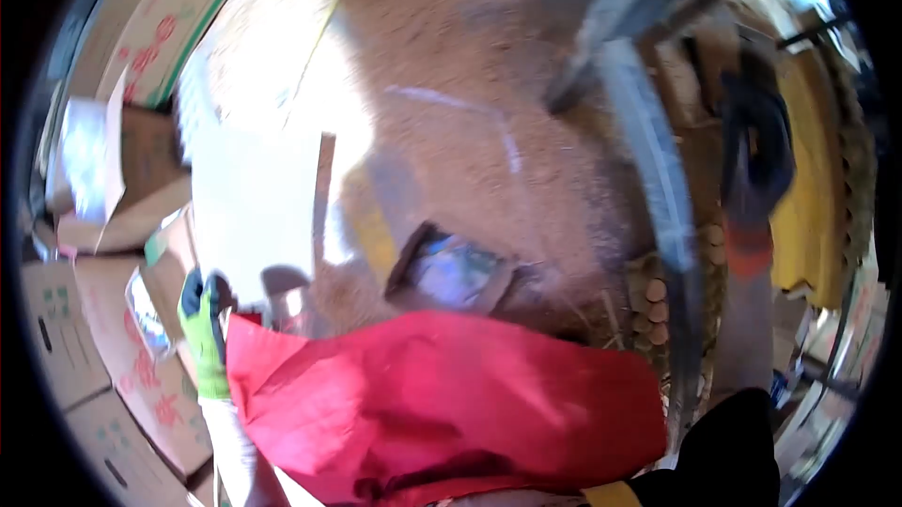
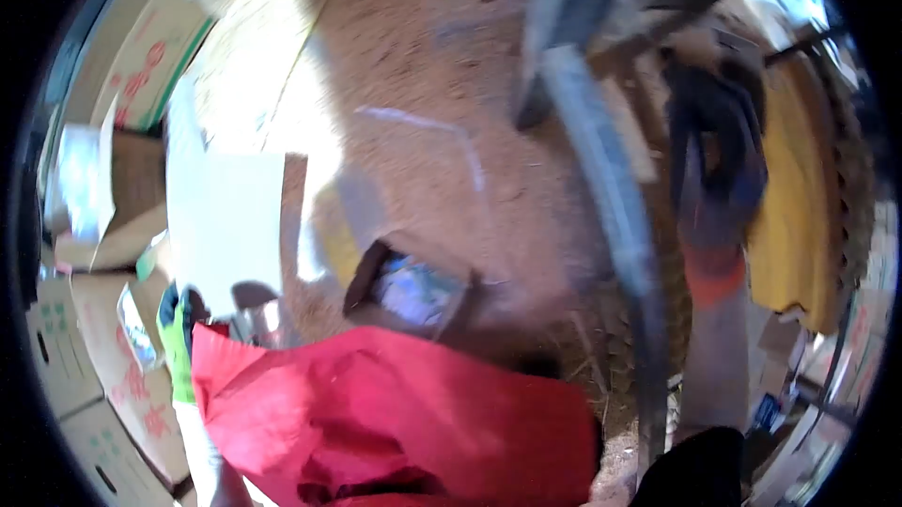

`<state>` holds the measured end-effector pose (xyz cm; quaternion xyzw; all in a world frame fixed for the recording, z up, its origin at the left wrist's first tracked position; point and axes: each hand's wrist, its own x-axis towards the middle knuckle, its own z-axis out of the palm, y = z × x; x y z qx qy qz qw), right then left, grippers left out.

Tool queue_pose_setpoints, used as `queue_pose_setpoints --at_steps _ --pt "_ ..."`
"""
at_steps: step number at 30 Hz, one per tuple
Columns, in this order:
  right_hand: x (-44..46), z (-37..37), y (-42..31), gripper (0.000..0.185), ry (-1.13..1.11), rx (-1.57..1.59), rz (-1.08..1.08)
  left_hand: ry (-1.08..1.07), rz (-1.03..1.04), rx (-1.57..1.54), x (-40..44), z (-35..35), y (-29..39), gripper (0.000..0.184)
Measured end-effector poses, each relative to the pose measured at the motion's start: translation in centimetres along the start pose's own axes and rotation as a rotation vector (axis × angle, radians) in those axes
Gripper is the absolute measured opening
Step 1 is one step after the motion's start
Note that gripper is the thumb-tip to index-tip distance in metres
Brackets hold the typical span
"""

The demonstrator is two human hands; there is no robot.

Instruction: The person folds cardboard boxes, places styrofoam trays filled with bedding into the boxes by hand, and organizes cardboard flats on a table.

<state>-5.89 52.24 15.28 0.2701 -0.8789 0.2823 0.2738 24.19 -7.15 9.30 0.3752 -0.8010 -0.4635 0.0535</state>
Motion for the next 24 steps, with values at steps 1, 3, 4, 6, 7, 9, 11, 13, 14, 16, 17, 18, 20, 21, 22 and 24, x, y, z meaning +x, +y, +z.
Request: queue_pose_setpoints --at_steps 1,3,4,6,7,9,11,13,14,16,17,18,20,21,22,24 --pt "0.1 1.2 -4.6 0.032 -0.060 0.378 -0.121 0.105 0.124 0.107 -0.5 1.0 0.2 0.033" --pt "0.4 3.2 -10.8 0.041 -0.518 0.285 -0.258 0.246 0.033 -0.169 -1.4 4.1 3.3 0.038" --pt "-0.3 5.9 -13.6 0.053 -0.648 0.221 -0.180 0.286 -0.181 -0.562 -1.2 6.0 5.4 0.039" --pt "-6.1 11.8 -13.2 0.062 -0.786 0.119 -0.125 0.088 -0.241 -0.453 0.0 6.9 5.2 0.041" --pt "-8.1 15.0 -13.1 0.063 -0.998 0.179 0.051 -0.035 -0.085 -0.367 0.4 6.7 5.2 0.042" --pt "-9.5 18.4 -12.9 0.062 -1.468 0.117 0.149 -0.227 -0.026 -0.448 -0.5 6.6 8.1 0.041" --pt "-10.1 21.1 -11.6 0.057 -1.501 0.114 0.165 -0.294 -0.165 -0.654 -3.8 4.4 15.0 0.039" --pt "-8.9 21.6 -10.3 0.052 -1.579 0.105 0.171 -0.270 -0.244 -0.705 -6.9 3.5 17.3 0.039" --pt "-7.3 21.5 -9.5 0.050 -1.493 0.082 0.163 -0.188 -0.353 -0.696 -8.8 3.9 17.8 0.038" --pt "-3.0 22.6 -8.4 0.046 -1.293 0.062 0.137 -0.089 -0.548 -0.705 -10.8 3.0 18.1 0.037" --pt "-1.3 22.9 -8.2 0.045 -1.194 0.055 0.138 -0.068 -0.646 -0.731 -11.3 2.2 17.9 0.036" --pt "0.2 23.2 -7.1 0.044 -1.080 0.048 0.216 -0.059 -0.538 -0.746 -11.7 2.9 15.8 0.037" --pt "2.8 24.7 -5.7 0.046 -0.822 0.084 0.428 -0.039 -0.320 -0.784 -12.5 4.4 11.6 0.042" --pt "3.9 25.5 -5.5 0.047 -0.760 0.199 0.684 0.057 -0.384 -0.850 -13.8 6.5 8.0 0.039" --pt "5.1 26.7 -6.7 0.047 -0.756 0.231 0.654 0.091 -0.417 -0.825 -13.3 6.3 8.4 0.037" --pt "6.6 27.8 -8.7 0.048 -0.372 0.404 0.715 0.069 -0.472 -0.689 -12.3 5.4 10.9 0.034"
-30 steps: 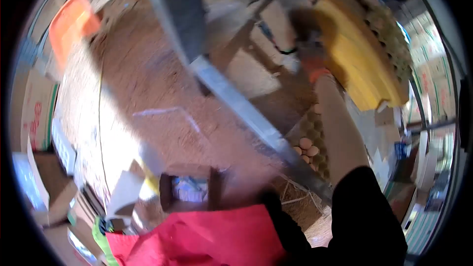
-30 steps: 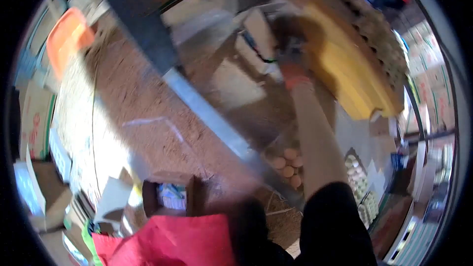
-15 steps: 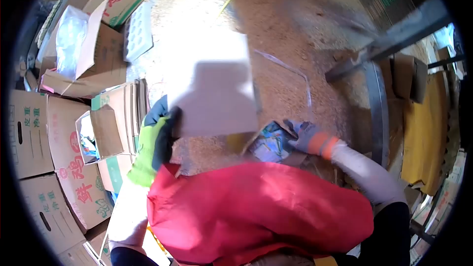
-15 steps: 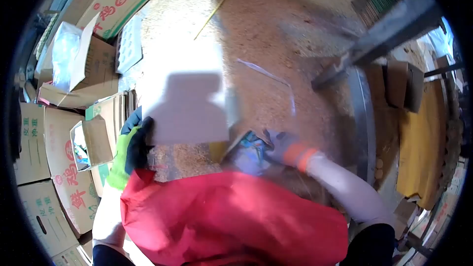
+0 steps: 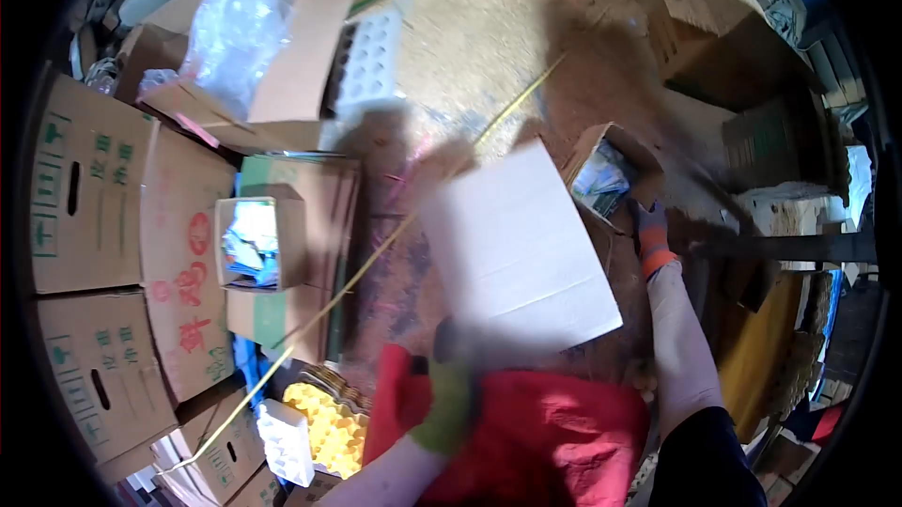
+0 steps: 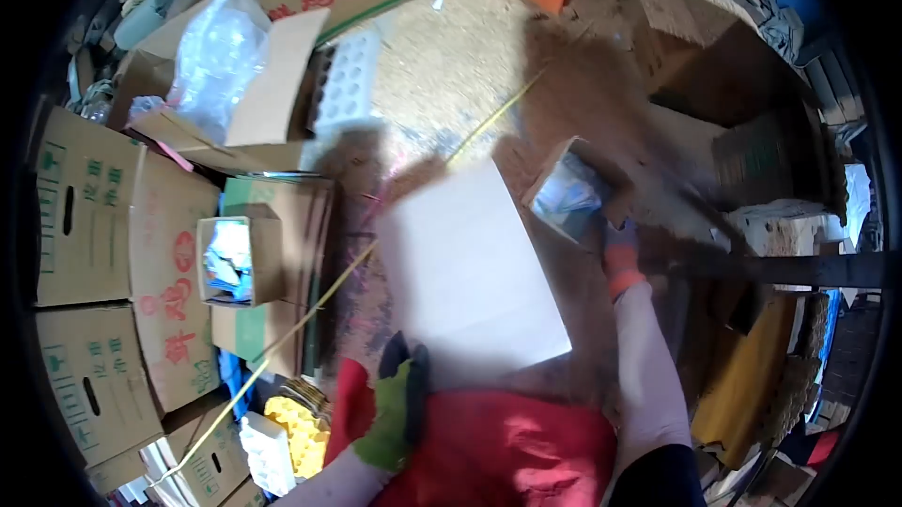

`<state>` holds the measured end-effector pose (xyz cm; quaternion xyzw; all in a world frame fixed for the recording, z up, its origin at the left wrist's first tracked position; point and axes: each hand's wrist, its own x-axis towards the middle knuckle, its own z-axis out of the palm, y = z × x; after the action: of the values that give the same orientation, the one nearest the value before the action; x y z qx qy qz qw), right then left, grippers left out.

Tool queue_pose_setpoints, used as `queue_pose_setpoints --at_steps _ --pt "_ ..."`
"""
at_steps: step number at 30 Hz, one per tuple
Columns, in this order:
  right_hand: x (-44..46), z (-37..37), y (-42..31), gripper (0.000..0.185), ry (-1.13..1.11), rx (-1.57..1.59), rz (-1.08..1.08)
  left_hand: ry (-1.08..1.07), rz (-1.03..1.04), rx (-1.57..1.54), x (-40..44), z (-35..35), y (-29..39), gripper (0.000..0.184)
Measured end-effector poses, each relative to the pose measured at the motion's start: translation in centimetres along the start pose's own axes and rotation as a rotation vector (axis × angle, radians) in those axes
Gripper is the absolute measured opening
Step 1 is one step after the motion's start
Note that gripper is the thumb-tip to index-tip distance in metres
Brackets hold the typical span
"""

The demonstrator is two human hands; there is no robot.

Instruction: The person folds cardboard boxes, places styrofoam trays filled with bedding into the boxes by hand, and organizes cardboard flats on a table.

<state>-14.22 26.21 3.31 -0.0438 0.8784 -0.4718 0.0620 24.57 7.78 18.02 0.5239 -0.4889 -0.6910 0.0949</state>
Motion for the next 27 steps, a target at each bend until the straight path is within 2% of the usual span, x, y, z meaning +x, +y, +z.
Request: queue_pose_setpoints --at_steps 2,3,5,7,8,10,11,12,14,15,16,18,19,20,21,22,23,24,26,27 --pt "2.0 1.7 3.7 0.049 0.014 -0.194 0.058 -0.002 0.121 0.088 1.8 -0.5 -0.5 0.042" --pt "1.5 2.4 3.9 0.048 0.063 -0.237 -0.008 0.020 0.139 0.019 2.3 -0.9 -0.7 0.047" --pt "-1.4 1.6 1.1 0.044 0.074 -0.509 -0.094 0.111 0.069 0.015 0.3 -0.2 3.3 0.062" --pt "-5.9 1.5 -7.9 0.038 0.128 -0.408 0.042 0.083 0.085 0.113 -0.1 -0.7 2.1 0.063" --pt "-8.0 1.0 -13.4 0.034 0.222 -0.079 0.182 0.111 0.111 0.198 -0.1 -1.5 0.7 0.065" --pt "-11.5 -0.4 -17.9 0.029 0.210 0.262 0.241 0.083 0.335 0.368 -1.4 -3.3 0.5 0.064" --pt "-13.3 -1.7 -20.4 0.029 0.169 0.312 0.277 -0.053 0.047 0.226 -3.0 -3.9 2.1 0.059" --pt "-15.1 -2.5 -22.1 0.030 0.165 0.310 0.331 -0.125 0.023 0.168 -4.3 -4.7 1.2 0.055" --pt "-19.3 -4.5 -26.4 0.029 0.232 0.174 0.289 -0.263 -0.037 0.053 -6.9 -6.2 -0.7 0.048" --pt "-21.2 -5.9 -28.9 0.027 0.223 0.115 0.326 -0.290 0.147 0.360 -7.9 -7.6 -2.3 0.045" --pt "-23.1 -7.4 -32.3 0.027 0.237 0.121 0.343 -0.336 0.205 0.412 -10.1 -9.4 -1.7 0.043" --pt "-26.5 -11.0 -38.7 0.037 0.066 0.482 0.393 -0.422 0.328 0.505 -14.6 -12.8 -0.3 0.039" --pt "-28.6 -12.9 -41.4 0.036 0.037 -0.110 -0.037 -0.490 0.058 0.266 -17.3 -12.9 2.9 0.038" --pt "-31.0 -14.6 -43.4 0.035 -0.075 -0.460 -0.141 -0.487 -0.216 0.037 -20.1 -12.7 6.4 0.037" --pt "-33.3 -16.5 -45.2 0.036 -0.152 -0.793 -0.285 -0.516 -0.222 0.092 -22.2 -13.5 8.8 0.042" --pt "-34.9 -18.4 -48.4 0.045 -0.017 -0.799 -0.369 -0.638 -0.125 0.041 -22.8 -14.2 9.9 0.049" --pt "-36.4 -19.1 -48.9 0.049 -0.051 -0.540 -0.210 -0.717 -0.065 -0.116 -20.4 -16.5 5.8 0.047" --pt "-37.7 -22.3 -54.2 0.053 0.030 -0.208 0.055 -0.713 0.308 0.404 -18.0 -19.4 5.4 0.065" --pt "-41.7 -25.9 -57.1 0.057 -0.020 -0.111 0.205 -0.653 0.313 0.645 -20.5 -14.9 11.7 0.064" --pt "-44.4 -26.0 -56.0 0.059 -0.002 -0.130 0.103 -0.648 0.341 0.661 -21.6 -12.7 14.3 0.063"
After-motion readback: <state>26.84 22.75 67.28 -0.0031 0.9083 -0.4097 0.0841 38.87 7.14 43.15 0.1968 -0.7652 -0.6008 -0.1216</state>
